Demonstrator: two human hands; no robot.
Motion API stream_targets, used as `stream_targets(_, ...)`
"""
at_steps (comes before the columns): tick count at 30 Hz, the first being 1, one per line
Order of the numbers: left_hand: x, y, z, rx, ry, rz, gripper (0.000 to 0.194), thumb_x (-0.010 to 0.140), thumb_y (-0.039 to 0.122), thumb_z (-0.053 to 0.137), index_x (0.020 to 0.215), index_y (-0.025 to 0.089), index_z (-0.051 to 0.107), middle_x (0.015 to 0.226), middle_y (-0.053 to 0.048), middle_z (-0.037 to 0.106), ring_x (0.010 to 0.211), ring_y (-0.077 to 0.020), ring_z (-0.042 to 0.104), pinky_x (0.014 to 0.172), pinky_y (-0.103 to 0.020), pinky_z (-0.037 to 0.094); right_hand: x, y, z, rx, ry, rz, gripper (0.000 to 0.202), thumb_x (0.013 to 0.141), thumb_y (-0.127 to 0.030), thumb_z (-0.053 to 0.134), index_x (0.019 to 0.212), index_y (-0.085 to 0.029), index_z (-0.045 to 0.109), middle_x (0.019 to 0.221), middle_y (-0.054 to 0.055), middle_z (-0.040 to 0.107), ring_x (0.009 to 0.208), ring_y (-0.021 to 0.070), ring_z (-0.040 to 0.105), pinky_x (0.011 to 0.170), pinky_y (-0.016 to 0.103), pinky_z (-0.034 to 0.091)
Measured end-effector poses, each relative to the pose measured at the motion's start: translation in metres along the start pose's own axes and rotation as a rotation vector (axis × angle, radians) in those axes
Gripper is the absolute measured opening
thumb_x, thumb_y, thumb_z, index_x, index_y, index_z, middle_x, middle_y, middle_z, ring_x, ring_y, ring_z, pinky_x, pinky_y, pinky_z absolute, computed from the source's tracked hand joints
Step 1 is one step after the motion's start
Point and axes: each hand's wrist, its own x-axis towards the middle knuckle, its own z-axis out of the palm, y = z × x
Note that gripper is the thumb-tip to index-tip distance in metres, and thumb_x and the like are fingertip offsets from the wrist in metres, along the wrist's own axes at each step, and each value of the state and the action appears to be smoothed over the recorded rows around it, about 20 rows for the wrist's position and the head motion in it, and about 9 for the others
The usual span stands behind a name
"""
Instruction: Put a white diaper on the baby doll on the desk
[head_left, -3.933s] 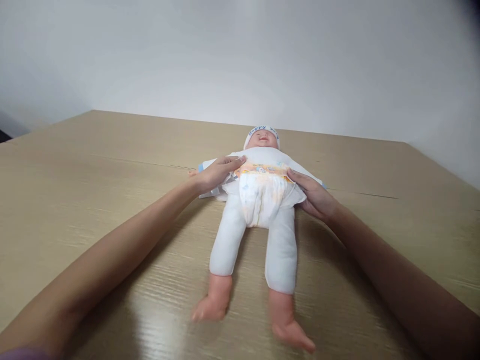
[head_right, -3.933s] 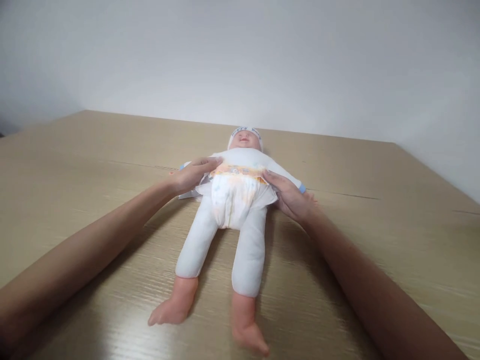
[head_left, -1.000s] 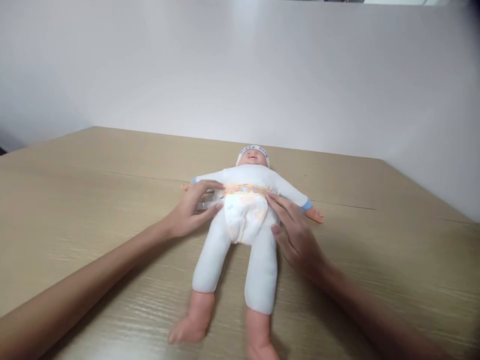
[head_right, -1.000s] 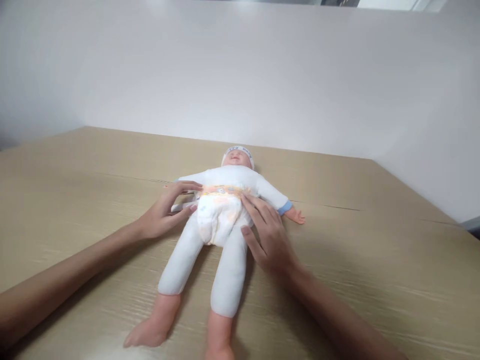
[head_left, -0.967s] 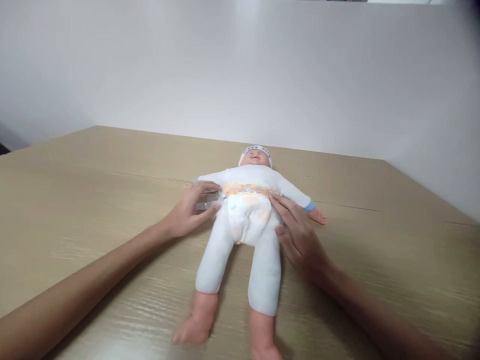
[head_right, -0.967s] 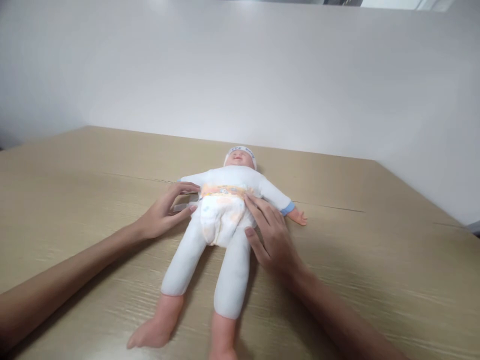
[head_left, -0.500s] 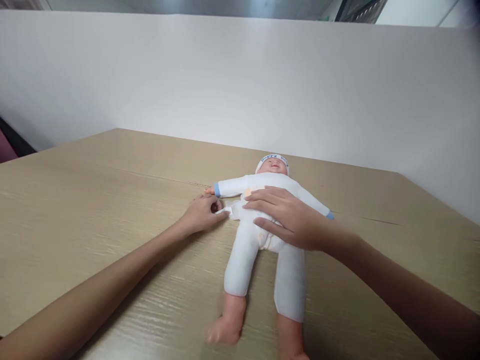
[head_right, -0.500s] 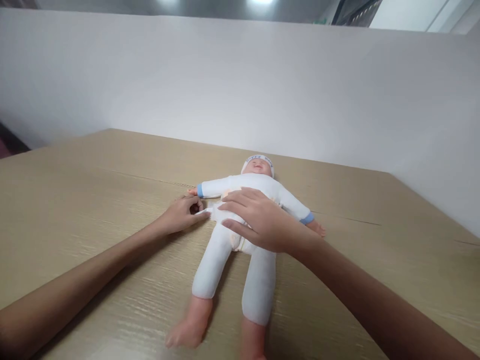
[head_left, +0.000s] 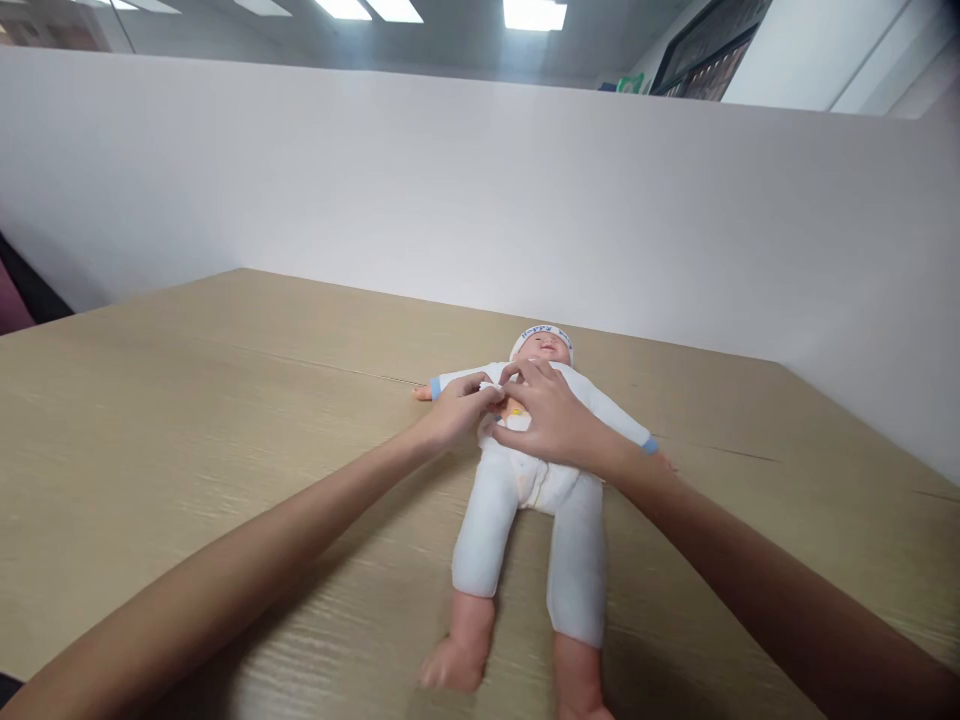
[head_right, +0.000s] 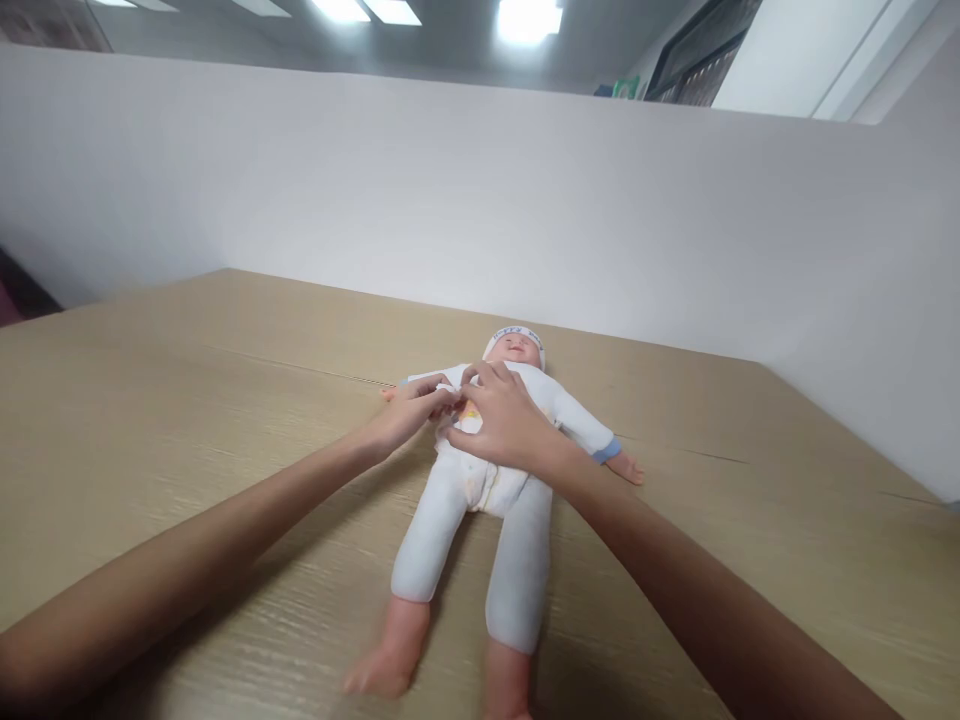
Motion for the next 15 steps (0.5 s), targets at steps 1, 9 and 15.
stream_targets(1, 0.001, 0.0, 0.005, -0.004, -0.017, 0.01, 0.023, 0.083, 0.041, 0.064, 0.074, 0.02, 0.059, 0.076, 0.001, 0.057, 0.075, -0.0172, 0.05, 0.071, -0.032, 0.037, -0.002, 0.0, 0.004, -0.03, 0.075, 0.047, 0.029, 0.086, -0.045, 0.078, 0.106, -0.026, 0.071, 0.126, 0.01, 0.066, 0.127, 0.0352, 0.057, 0.112, 0.054, 0.044)
stream_targets(9, 0.005, -0.009, 0.021, 0.008, -0.062, 0.109, 0.033, 0.095, 0.045, 0.063, 0.076, 0.022, 0.049, 0.073, 0.005, 0.04, 0.069, -0.0146, 0.037, 0.064, -0.032, 0.028, -0.016, -0.003, 0.016, -0.041, 0.365, 0.249, 0.034, 0.079, -0.042, 0.075, 0.093, -0.027, 0.047, 0.092, 0.002, 0.06, 0.088, 0.0264, 0.056, 0.082, 0.039, 0.044)
stream_targets(15, 0.01, -0.021, 0.017, -0.03, -0.114, 0.278, 0.049, 0.113, 0.056, 0.035, 0.081, 0.022, 0.049, 0.079, 0.001, 0.049, 0.077, -0.0181, 0.045, 0.078, -0.036, 0.039, -0.014, 0.005, 0.013, 0.135, 0.278, 0.304, 0.037, 0.101, -0.04, 0.056, 0.071, -0.026, 0.04, 0.071, -0.002, 0.051, 0.072, 0.0198, 0.049, 0.07, 0.035, 0.035)
